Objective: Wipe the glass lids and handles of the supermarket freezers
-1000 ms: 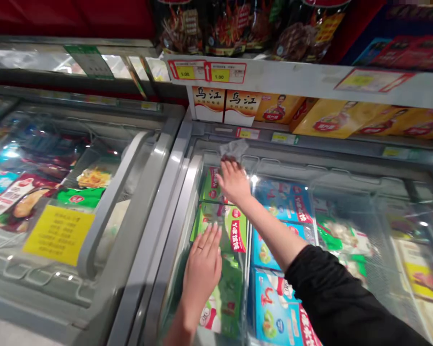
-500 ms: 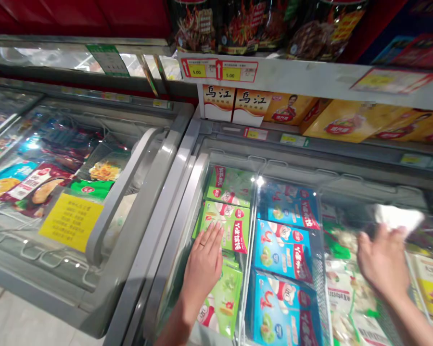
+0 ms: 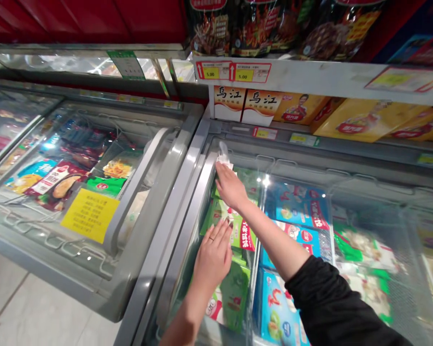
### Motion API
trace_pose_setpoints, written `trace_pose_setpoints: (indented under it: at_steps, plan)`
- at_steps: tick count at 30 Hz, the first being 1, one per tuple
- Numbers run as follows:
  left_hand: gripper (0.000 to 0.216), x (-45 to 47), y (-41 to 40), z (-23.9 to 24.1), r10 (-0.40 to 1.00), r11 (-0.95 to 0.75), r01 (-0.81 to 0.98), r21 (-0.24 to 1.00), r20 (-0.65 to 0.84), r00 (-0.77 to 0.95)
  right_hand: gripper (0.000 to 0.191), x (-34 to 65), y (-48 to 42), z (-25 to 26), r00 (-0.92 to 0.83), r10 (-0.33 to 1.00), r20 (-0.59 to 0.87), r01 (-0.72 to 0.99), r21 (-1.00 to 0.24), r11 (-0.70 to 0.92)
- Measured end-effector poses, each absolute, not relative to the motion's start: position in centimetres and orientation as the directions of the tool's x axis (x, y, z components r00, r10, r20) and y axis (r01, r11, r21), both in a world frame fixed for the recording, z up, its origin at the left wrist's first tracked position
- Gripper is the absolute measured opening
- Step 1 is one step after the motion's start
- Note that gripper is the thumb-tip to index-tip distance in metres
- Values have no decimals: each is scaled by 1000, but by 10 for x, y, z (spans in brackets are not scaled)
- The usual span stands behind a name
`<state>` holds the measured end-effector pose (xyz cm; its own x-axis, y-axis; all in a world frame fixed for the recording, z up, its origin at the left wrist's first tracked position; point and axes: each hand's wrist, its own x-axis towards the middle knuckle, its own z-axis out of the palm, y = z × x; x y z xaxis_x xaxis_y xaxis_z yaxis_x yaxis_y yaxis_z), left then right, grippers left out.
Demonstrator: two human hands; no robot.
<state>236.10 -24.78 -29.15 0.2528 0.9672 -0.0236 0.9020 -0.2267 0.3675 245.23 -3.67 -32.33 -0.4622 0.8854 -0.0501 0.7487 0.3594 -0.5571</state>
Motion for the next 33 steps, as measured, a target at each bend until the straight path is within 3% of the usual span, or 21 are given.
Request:
trace_pose_setpoints:
  at_steps: [4,8,11,15,19,21,23,26,29,33]
  plan:
    - [74,2359,-251,-290,981,-183,867,464,32,190,68,2510,-90,-318,-558,830,-33,714,-529,459]
    - [78,2359,-254,-287,997,-79,856,511,59,57,64,2632,-143,-318,-180,983,-25,915,-370,158]
    - [75,2359,-255,-287,996,-81,854,514,62,56,66,2685,-203,-315,-99,995,-13,947,-309,90]
    - [67,2358,-260,-289,991,-110,834,541,129,47,78,2656,-310,-297,-252,964,-84,923,-319,214]
    - [64,2355,-274,-279,959,-158,827,539,285,-3,82,2584,-362,-282,-615,786,-62,718,-457,525]
    - [64,2349,-283,-267,935,-190,845,499,354,1,79,2562,-343,-282,-734,678,-30,604,-485,632]
    - [64,2338,-289,-253,927,-202,879,432,374,29,74,2552,-294,-288,-753,657,-31,587,-484,649]
    - [61,2313,-288,-241,946,-154,922,356,323,33,67,2541,-188,-306,-653,754,-69,685,-480,548]
    - [58,2291,-278,-247,977,-47,934,355,212,-32,64,2522,-95,-323,-459,883,-93,817,-435,379]
    - [61,2283,-269,-260,993,31,912,409,90,-74,66,2483,-68,-327,-450,891,-56,820,-420,388]
